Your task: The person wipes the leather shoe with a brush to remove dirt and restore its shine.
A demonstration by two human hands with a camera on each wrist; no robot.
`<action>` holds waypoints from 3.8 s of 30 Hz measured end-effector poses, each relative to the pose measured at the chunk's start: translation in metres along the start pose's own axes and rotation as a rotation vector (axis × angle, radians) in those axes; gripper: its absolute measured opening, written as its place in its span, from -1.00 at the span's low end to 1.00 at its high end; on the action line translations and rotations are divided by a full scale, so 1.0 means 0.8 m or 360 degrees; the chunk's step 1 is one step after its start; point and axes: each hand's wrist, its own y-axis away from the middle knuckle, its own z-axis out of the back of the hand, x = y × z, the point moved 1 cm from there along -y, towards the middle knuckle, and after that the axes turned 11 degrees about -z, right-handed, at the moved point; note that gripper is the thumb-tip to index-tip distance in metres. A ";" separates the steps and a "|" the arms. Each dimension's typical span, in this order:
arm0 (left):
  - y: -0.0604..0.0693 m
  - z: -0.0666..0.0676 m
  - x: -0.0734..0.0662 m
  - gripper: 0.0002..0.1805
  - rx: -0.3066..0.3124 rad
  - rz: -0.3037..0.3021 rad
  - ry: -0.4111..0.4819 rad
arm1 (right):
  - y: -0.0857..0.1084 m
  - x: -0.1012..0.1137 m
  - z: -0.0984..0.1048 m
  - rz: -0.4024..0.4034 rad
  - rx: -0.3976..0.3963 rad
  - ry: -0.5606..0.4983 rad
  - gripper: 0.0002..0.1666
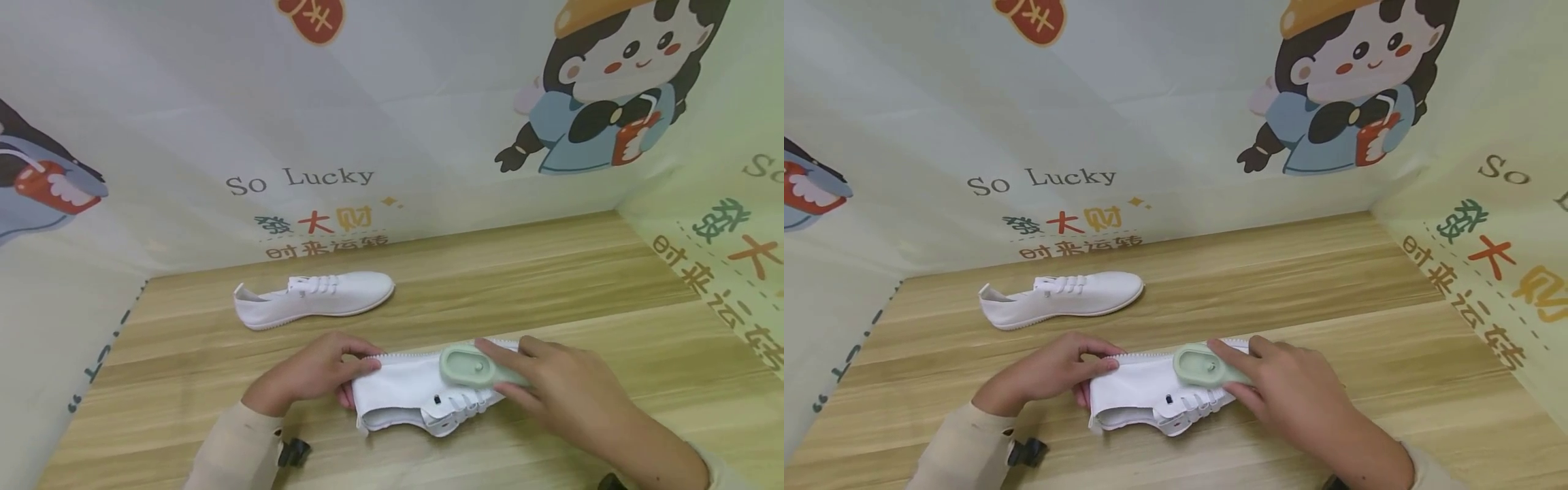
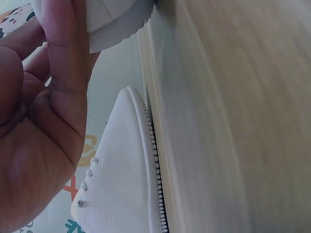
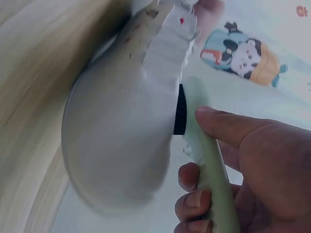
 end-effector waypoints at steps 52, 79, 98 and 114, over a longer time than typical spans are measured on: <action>-0.003 0.001 0.005 -0.67 -0.0004 0.0002 0.0022 | -0.014 -0.017 0.009 -0.0120 0.0087 -0.0044 -0.41; -0.005 -0.001 0.004 -0.70 0.0014 -0.0006 -0.0012 | -0.033 0.026 -0.007 0.0110 0.0205 -0.0006 -0.43; -0.003 -0.001 0.000 -0.67 0.0002 0.0003 -0.0028 | -0.023 0.031 -0.013 0.0040 0.0192 -0.0046 -0.42; -0.002 0.008 -0.005 -0.67 0.0054 0.0107 -0.0139 | -0.021 -0.022 0.026 -0.0183 0.0190 -0.0164 -0.43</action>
